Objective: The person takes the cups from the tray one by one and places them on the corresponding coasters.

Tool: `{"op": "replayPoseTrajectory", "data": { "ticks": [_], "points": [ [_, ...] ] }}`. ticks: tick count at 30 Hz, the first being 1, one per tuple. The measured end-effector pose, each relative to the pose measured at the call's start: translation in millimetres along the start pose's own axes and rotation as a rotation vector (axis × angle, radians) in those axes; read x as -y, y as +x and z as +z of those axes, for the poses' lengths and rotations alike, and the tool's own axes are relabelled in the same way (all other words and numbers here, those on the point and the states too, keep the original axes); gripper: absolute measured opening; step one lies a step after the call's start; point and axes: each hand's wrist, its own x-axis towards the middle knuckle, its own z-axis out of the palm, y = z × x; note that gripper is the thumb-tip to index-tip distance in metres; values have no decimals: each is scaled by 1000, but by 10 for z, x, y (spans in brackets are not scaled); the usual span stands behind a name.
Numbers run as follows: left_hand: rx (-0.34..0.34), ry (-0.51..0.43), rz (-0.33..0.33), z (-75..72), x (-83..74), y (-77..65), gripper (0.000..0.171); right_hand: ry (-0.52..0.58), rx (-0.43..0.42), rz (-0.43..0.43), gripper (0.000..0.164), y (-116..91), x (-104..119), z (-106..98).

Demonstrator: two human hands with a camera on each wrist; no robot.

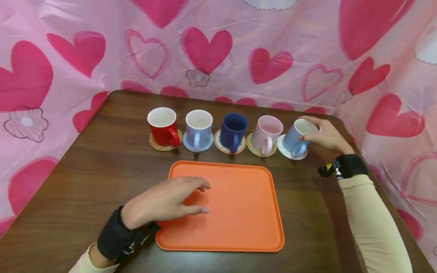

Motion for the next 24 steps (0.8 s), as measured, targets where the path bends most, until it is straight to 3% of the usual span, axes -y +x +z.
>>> {"op": "replayPoseTrajectory", "data": {
  "ticks": [12,17,21,24],
  "points": [
    [-2,10,-11,19,24,-43,51,101,74,36,71,26,20,52],
    [-9,-13,-69,18,26,-38,63,38,133,62,79,-14,101,-7],
    [-90,-15,-131,1,17,-16,89,13,116,61,84,-83,257,-49],
    [-189,45,-102,-16,11,26,92,-20,67,37,89,-114,434,-37]
  ]
}}
